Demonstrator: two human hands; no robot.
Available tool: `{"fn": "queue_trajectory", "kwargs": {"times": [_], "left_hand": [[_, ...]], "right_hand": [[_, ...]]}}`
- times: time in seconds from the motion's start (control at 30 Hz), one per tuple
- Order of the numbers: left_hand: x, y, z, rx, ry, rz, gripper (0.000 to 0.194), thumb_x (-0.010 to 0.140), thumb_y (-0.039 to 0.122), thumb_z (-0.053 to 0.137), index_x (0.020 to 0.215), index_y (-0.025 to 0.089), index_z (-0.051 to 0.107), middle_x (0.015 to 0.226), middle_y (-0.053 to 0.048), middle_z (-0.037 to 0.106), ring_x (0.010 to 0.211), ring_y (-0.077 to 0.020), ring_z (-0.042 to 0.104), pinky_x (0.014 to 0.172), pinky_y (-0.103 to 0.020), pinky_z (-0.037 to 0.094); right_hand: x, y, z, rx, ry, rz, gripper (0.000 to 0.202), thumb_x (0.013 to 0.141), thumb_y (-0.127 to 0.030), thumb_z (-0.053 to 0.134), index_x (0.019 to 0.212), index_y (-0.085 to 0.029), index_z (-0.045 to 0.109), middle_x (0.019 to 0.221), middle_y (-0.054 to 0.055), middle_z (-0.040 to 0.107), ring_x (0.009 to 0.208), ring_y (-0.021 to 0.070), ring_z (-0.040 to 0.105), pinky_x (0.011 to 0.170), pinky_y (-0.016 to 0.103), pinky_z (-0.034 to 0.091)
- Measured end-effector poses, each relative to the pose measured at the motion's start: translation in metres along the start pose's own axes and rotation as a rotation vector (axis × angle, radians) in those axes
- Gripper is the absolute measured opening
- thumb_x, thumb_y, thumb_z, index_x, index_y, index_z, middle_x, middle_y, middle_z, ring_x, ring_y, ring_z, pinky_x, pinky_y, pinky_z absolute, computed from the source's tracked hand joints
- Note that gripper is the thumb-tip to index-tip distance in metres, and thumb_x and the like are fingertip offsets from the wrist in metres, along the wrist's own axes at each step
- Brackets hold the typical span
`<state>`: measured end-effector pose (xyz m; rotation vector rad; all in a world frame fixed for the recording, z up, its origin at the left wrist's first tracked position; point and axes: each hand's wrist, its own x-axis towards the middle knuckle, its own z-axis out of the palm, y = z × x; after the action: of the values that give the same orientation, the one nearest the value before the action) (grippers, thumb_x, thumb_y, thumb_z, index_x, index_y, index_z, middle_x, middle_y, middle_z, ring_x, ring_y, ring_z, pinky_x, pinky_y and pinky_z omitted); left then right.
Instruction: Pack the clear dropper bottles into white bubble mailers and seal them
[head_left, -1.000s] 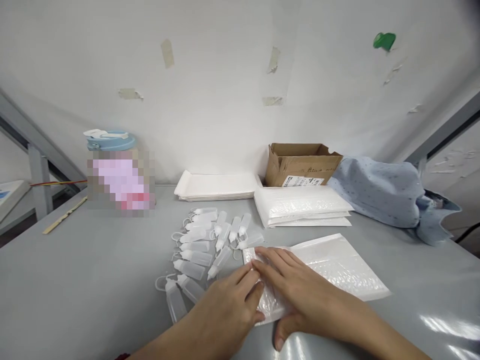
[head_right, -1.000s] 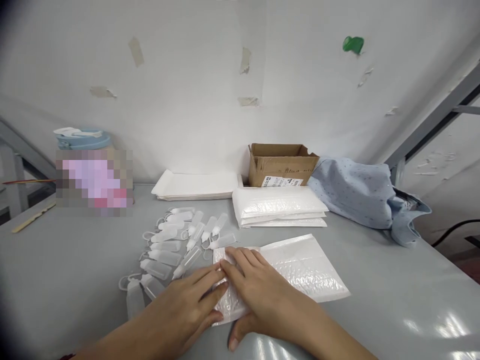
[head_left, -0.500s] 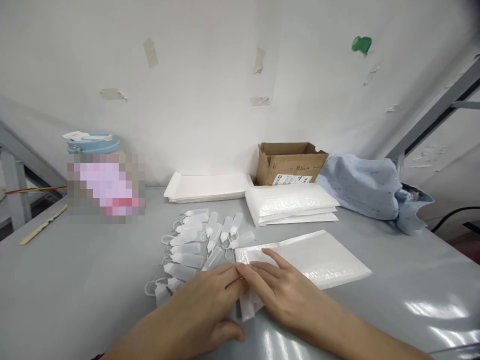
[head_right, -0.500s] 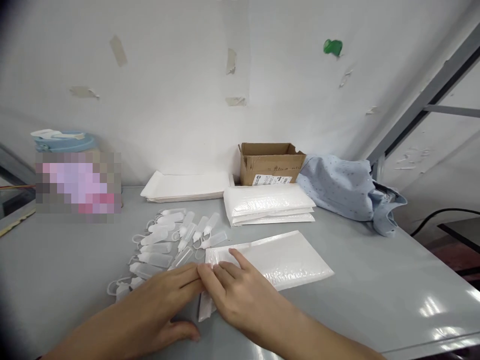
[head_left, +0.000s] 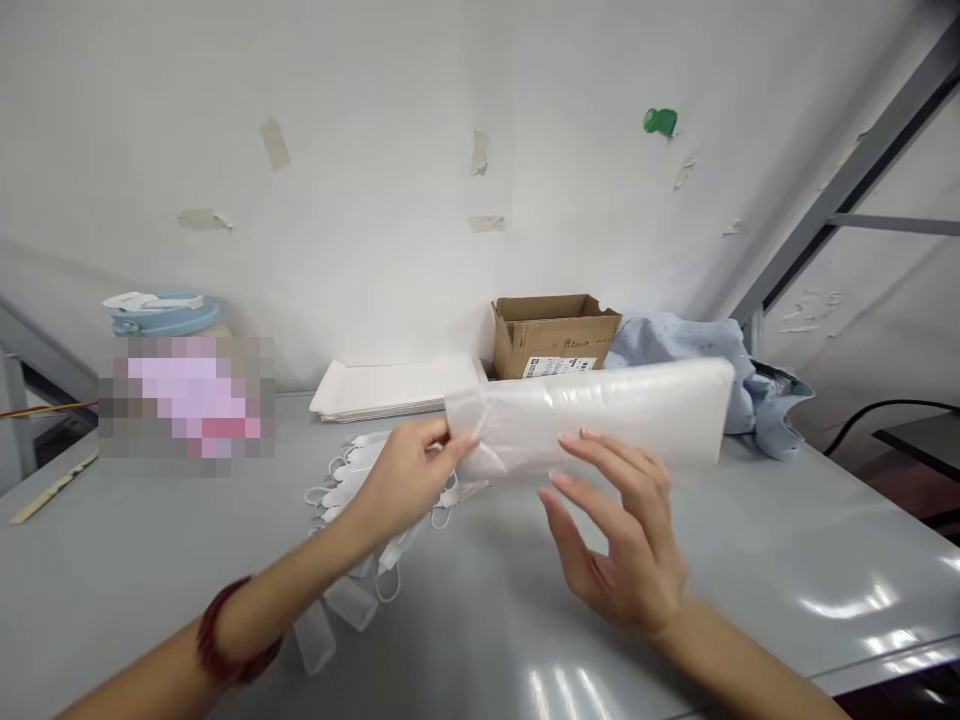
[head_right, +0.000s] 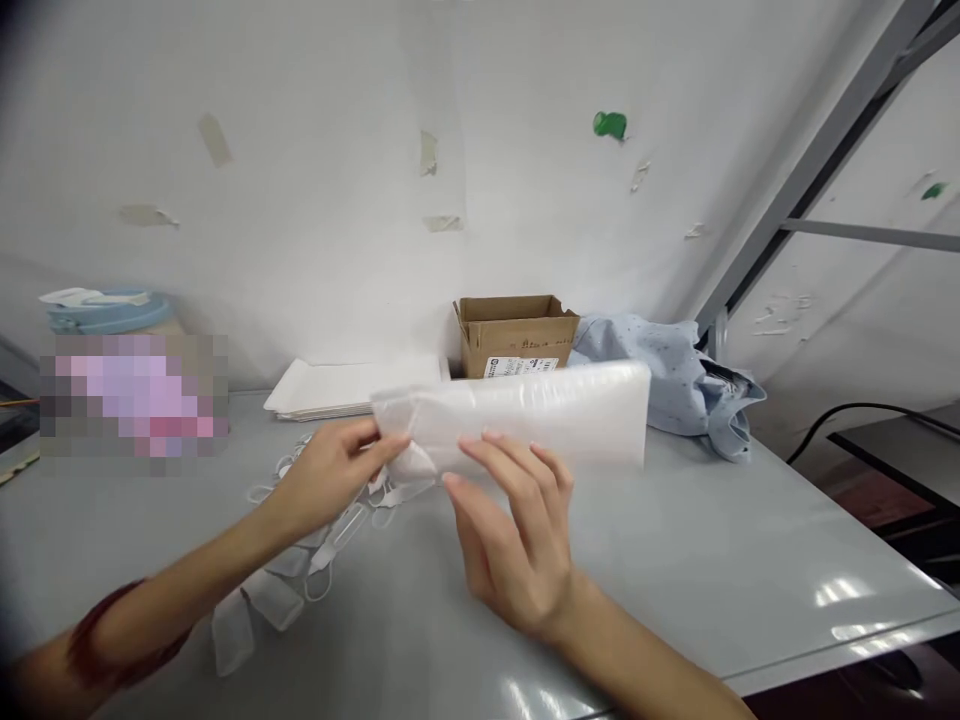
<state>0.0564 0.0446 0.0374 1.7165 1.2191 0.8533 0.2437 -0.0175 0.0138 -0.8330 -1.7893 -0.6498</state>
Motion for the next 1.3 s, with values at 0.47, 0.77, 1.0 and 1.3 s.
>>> {"fn": "queue_trajectory", "kwargs": {"times": [0.47,0.77,1.0,1.3], "left_hand": [[0.097,-0.015,0.011,-0.221,-0.16,-0.274,0.032,0.091,0.032,0.056,0.116,0.013,0.055,0.114,-0.01,0.059,0.095,-0.0206,0.061,0.08,-0.04,0.053],[0.088,-0.014,0.013,-0.051,-0.114,-0.247,0.031,0.091,0.032,0.056,0.116,0.013,0.056,0.113,-0.01,0.06,0.095,-0.0206,0.061,0.081,-0.04,0.053],[0.081,-0.038,-0.027,0.427,0.029,-0.101,0.028,0.091,0.033,0.054,0.111,0.014,0.058,0.111,-0.008,0.06,0.095,-0.0204,0.061,0.082,-0.041,0.052],[0.094,-0.061,-0.067,0.913,0.043,0.118,0.024,0.084,0.04,0.058,0.083,0.016,0.063,0.091,-0.012,0.064,0.1,-0.0289,0.053,0.076,-0.036,0.044]], "right_hand": [[-0.007,0.016,0.016,0.096,-0.231,0.18,0.035,0.084,-0.008,0.052,0.117,-0.019,0.047,0.117,0.015,0.059,0.116,0.0294,0.052,0.091,0.047,0.041],[-0.011,0.02,0.019,0.152,-0.302,0.47,0.032,0.081,-0.008,0.043,0.111,-0.019,0.047,0.122,0.015,0.049,0.117,0.0276,0.048,0.09,0.046,0.045],[-0.018,0.026,0.025,-0.045,-0.393,0.443,0.043,0.078,-0.011,0.044,0.121,-0.014,0.04,0.12,0.02,0.045,0.115,0.0335,0.045,0.089,0.053,0.042],[-0.018,0.023,0.025,-0.018,-0.426,0.447,0.043,0.079,-0.012,0.044,0.122,-0.016,0.04,0.117,0.017,0.047,0.11,0.0322,0.048,0.086,0.05,0.043]]}}
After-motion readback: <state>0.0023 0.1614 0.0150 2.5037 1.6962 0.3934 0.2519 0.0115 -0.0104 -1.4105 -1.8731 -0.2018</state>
